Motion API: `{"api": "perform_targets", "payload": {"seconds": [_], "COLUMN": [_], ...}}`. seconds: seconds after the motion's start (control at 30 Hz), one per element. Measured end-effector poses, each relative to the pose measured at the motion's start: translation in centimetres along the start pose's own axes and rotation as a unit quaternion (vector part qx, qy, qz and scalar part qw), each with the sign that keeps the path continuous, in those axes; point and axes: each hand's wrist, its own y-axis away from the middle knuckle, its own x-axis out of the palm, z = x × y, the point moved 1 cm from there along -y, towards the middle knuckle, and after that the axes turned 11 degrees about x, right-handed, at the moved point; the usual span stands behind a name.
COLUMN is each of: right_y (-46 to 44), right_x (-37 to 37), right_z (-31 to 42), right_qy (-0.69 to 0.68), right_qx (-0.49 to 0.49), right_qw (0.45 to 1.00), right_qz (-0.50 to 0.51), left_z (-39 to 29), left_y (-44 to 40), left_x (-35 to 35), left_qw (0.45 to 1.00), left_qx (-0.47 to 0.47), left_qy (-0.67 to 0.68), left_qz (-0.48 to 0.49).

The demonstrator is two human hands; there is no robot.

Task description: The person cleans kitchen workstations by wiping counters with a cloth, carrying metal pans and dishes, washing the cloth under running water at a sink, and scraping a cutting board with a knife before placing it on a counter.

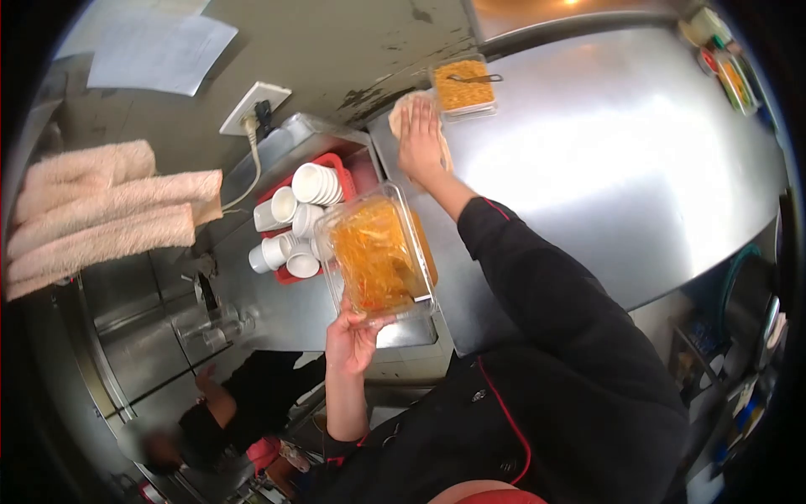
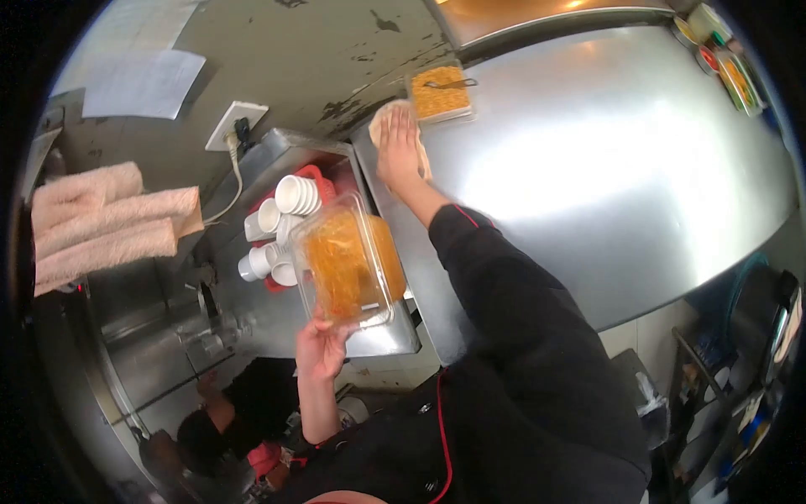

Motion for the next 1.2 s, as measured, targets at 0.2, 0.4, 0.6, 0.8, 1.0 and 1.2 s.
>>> {"api": "perform_targets", "payload": {"seconds": [0.2,0.4,0.6,0.8,1.0,1.2], "right_y": [-2.9,-4.2,12.1,23.8,10.8,25.0], "right_x": [3.0,2.2,-2.3,-8.7,-5.7,-8.0], "right_z": [-1.3,0.2,-6.4,-11.3,-8.7,-10.1], "right_qy": [-0.020,-0.012,-0.175,-0.171,-0.026,-0.172], "right_qx": [-0.325,-0.291,-0.291,-0.338,-0.337,-0.377], "right_qw": [0.936,0.944,0.915,0.866,0.928,0.858], "right_qz": [0.135,0.157,0.219,0.326,0.157,0.304], "left_z": [0.8,1.4,1.4,3.3,4.6,5.6], "left_y": [3.6,3.7,-0.4,-10.1,-21.2,-25.7], "left_x": [-2.3,-2.7,-1.6,0.8,2.3,2.5], "left_qw": [0.998,0.996,0.996,0.992,0.990,0.988], "left_qx": [0.032,0.078,0.062,0.062,-0.037,-0.022], "left_qy": [0.038,-0.002,-0.053,-0.032,0.049,0.085], "left_qz": [-0.029,-0.040,0.026,0.104,0.130,0.130]}}
